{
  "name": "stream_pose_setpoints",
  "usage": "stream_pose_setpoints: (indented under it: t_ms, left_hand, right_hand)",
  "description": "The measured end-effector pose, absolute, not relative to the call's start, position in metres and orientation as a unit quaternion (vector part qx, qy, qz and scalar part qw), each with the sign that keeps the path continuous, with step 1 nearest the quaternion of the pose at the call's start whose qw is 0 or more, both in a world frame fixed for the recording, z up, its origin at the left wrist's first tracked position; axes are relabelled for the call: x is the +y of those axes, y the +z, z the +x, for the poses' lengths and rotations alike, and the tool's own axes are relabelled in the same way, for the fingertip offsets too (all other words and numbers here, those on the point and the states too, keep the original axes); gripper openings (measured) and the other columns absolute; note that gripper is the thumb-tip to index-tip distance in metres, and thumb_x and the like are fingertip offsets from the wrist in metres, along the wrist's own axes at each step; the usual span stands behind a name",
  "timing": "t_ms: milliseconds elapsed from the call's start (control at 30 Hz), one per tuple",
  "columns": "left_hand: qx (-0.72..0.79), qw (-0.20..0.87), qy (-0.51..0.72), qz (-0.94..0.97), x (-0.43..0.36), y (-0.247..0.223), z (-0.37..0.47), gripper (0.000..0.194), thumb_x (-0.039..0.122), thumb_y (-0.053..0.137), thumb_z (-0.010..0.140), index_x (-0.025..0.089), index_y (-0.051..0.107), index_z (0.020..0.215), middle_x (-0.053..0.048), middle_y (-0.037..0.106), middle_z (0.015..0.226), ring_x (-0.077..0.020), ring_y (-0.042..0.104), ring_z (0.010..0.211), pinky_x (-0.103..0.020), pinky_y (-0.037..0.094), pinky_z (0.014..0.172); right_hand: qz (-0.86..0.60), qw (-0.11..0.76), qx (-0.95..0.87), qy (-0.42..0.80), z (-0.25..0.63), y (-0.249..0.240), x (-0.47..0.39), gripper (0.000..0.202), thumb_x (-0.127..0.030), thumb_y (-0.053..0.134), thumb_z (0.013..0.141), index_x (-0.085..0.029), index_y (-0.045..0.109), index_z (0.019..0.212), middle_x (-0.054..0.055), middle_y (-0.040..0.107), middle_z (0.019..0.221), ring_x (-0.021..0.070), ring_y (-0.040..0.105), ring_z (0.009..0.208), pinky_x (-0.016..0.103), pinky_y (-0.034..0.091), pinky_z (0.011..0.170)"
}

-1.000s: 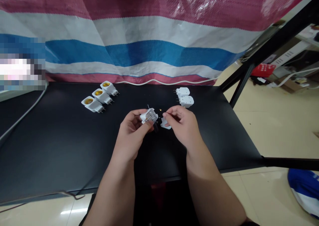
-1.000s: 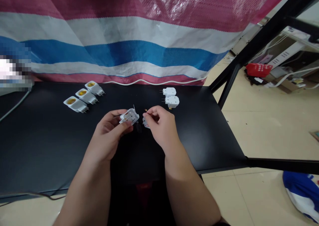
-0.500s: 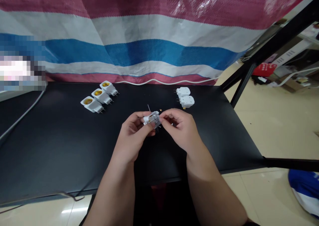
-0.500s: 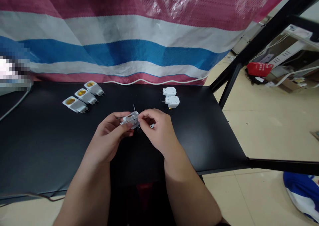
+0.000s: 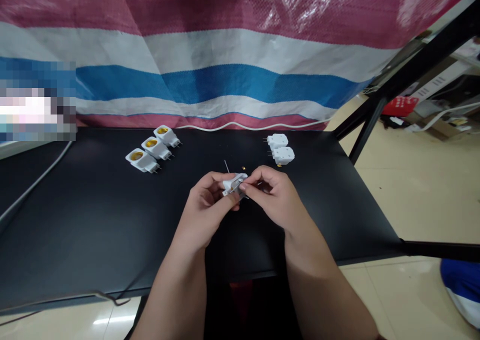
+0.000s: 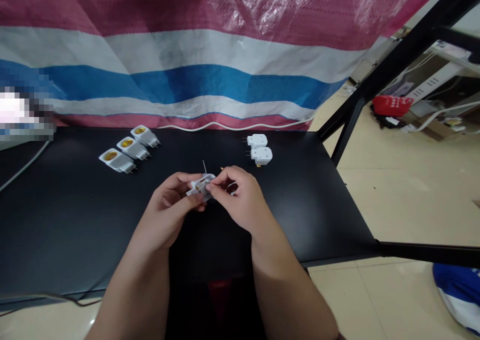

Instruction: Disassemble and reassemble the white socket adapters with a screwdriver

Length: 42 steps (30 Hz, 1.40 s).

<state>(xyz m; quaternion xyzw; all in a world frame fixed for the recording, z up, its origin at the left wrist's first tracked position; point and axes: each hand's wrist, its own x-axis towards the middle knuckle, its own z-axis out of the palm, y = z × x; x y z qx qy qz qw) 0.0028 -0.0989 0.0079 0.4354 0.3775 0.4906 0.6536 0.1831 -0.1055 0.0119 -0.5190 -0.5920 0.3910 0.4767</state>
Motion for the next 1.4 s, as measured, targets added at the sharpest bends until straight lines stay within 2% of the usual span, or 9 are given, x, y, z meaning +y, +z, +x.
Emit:
stream_pose_setpoints:
  t_ms: [100,267,367,500,600,833,1100,1400]
  left_hand:
    - [0.374,0.666,0.486,0.426,-0.0995,0.0107,0.0031,0.03,0.024,0.092,0.079,0.019,0.079,0.105,-0.006,0.077,0.098,-0.0146,0.071,0.08,-0.022,0.061,0.064]
    - [0.383,0.672,0.509,0.378,-0.0983,0.0113,0.0051,0.03,0.024,0.093,0.078,0.02,0.079,0.104,-0.004,0.079,0.097,-0.0129,0.071,0.076,-0.022,0.062,0.066]
    - [0.404,0.65,0.536,0.358,-0.0967,0.0088,0.0053,0.034,0.024,0.094,0.075,0.02,0.078,0.104,-0.004,0.08,0.097,-0.0127,0.071,0.076,-0.021,0.063,0.066]
    - [0.407,0.639,0.541,0.366,-0.0956,0.0061,0.0054,0.036,0.025,0.096,0.074,0.019,0.078,0.105,-0.005,0.079,0.1,-0.014,0.072,0.08,-0.023,0.063,0.068]
    - [0.401,0.631,0.544,0.382,-0.096,0.0058,0.0061,0.034,0.026,0.094,0.076,0.019,0.078,0.105,-0.005,0.078,0.098,-0.0137,0.071,0.08,-0.023,0.063,0.069]
    - [0.386,0.627,0.527,0.425,-0.098,0.0059,0.0077,0.029,0.026,0.092,0.081,0.019,0.078,0.106,-0.004,0.077,0.097,-0.0131,0.07,0.079,-0.024,0.063,0.071]
    - [0.373,0.62,0.533,0.439,-0.0987,0.0037,0.007,0.028,0.024,0.091,0.083,0.021,0.079,0.108,-0.004,0.078,0.1,-0.0137,0.071,0.081,-0.025,0.063,0.072]
    - [0.375,0.596,0.53,0.472,-0.1001,0.0055,0.0067,0.027,0.024,0.09,0.083,0.021,0.079,0.107,-0.006,0.079,0.101,-0.0155,0.072,0.081,-0.027,0.064,0.073]
  right_hand:
    - [-0.513,0.466,-0.563,0.45,0.1838,0.0136,-0.1058,0.019,-0.036,0.08,0.09,-0.022,0.069,0.084,0.001,0.074,0.087,0.0168,0.068,0.078,0.031,0.055,0.069]
    - [-0.498,0.486,-0.518,0.498,0.1805,0.0141,-0.1073,0.032,-0.043,0.084,0.088,-0.024,0.061,0.097,-0.002,0.068,0.093,0.0138,0.068,0.073,0.03,0.06,0.068]
    - [-0.496,0.472,-0.502,0.528,0.1793,0.0147,-0.1078,0.036,-0.048,0.084,0.088,-0.023,0.061,0.101,-0.003,0.067,0.087,0.0146,0.071,0.068,0.031,0.063,0.066]
    - [-0.49,0.496,-0.533,0.479,0.1804,0.0158,-0.1073,0.029,-0.041,0.084,0.089,-0.023,0.067,0.103,-0.003,0.068,0.084,0.013,0.069,0.067,0.03,0.061,0.068]
    - [-0.484,0.514,-0.544,0.453,0.181,0.0153,-0.107,0.02,-0.033,0.083,0.09,-0.023,0.073,0.105,-0.001,0.073,0.088,0.0143,0.071,0.076,0.031,0.061,0.073]
    - [-0.504,0.53,-0.541,0.416,0.1809,0.0118,-0.1076,0.021,-0.032,0.082,0.091,-0.025,0.08,0.11,0.006,0.082,0.105,0.0226,0.079,0.097,0.043,0.067,0.091]
    - [-0.521,0.524,-0.54,0.403,0.1825,0.0089,-0.1076,0.016,-0.033,0.081,0.093,-0.024,0.079,0.105,0.006,0.083,0.103,0.023,0.08,0.094,0.04,0.066,0.084]
    - [-0.516,0.53,-0.519,0.428,0.1819,0.0106,-0.1071,0.019,-0.038,0.082,0.09,-0.023,0.078,0.101,0.007,0.083,0.102,0.0244,0.08,0.094,0.044,0.067,0.087]
